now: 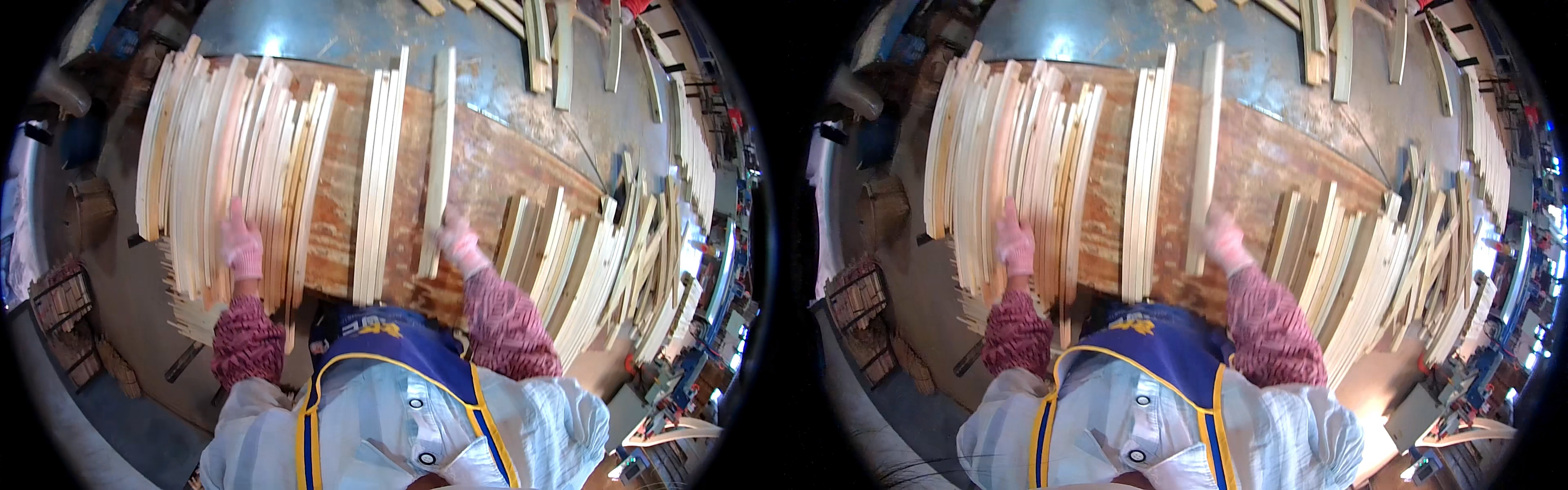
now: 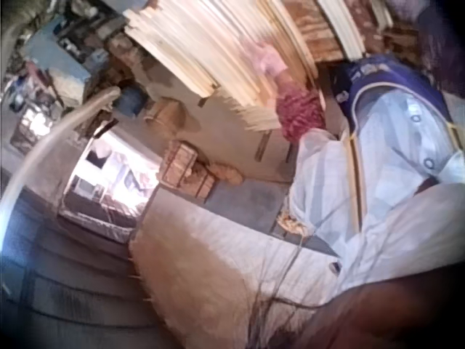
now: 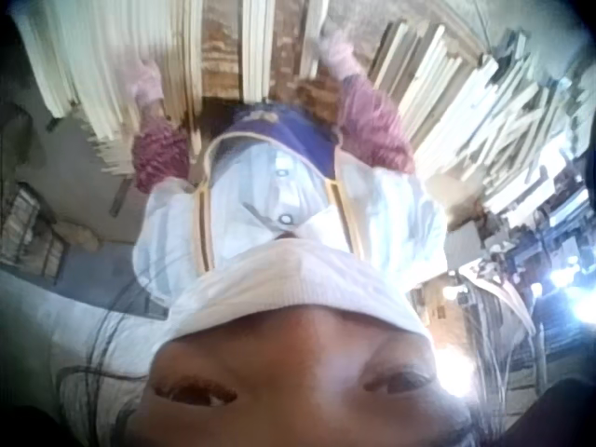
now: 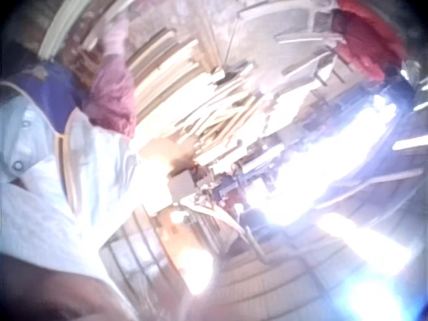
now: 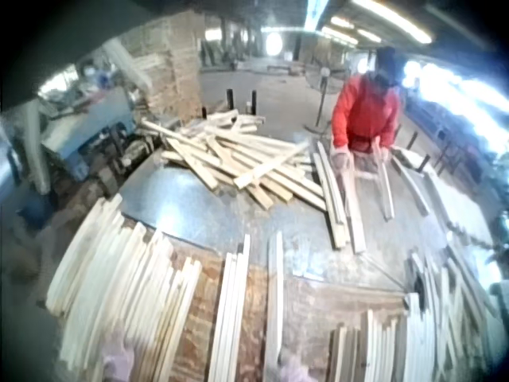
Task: The person, wearing pink patterned gloves, repeatedly picks up thin wooden strips from a pile on a workbench and stacks them into a neat pile. The camera is extremely unstable, causing significant motion blur throughout the process.
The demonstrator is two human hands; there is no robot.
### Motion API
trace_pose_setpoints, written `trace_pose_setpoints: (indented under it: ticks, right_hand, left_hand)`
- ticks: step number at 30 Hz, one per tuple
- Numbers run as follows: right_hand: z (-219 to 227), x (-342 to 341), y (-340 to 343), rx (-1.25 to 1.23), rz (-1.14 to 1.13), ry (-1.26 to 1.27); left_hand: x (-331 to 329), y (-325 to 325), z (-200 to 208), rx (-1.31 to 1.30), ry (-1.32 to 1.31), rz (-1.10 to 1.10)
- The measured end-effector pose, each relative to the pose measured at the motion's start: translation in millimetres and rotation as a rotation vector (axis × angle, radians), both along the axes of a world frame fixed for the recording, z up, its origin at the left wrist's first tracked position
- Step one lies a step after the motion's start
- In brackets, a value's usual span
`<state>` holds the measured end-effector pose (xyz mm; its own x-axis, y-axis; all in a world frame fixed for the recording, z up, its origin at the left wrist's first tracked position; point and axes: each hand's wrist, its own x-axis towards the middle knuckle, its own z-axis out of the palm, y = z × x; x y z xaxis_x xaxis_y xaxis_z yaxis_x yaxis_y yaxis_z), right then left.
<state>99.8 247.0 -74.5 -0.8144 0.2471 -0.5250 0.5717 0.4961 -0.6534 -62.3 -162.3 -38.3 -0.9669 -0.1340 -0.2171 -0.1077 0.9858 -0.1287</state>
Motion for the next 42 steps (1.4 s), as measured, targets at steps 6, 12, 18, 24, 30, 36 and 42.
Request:
trace_pose_setpoints:
  ticks: [6, 12, 18, 24, 30, 36, 42]
  right_hand:
    - [14, -30, -59, 0.109, 0.283, -0.076]
    - [17, -201, 67, 0.232, -0.061, 0.411]
    - [9, -431, 152, 0.686, 0.141, 0.324]
    - [-10, -567, 135, 0.839, 0.044, 0.217]
    - [10, -558, 138, 0.623, -0.016, 0.156]
    - [8, -353, 136, 0.345, -0.085, 0.271]
    - [28, -92, 40, 0.387, -0.377, -0.149]
  left_hand:
    - [0, -11, -17, 0.038, 0.275, 0.001]
    - [-116, 127, 6, 0.406, 0.565, -0.312]
    - [-350, 296, -20, 0.719, 0.174, -0.123]
    - [-465, 381, -59, 0.582, 0.193, 0.143]
    - [-442, 326, -47, 2.154, -0.473, 0.536]
    - [-275, 267, 5, 2.376, -0.833, 0.517]
    - [-66, 189, 24, 1.851, -0.730, 0.631]
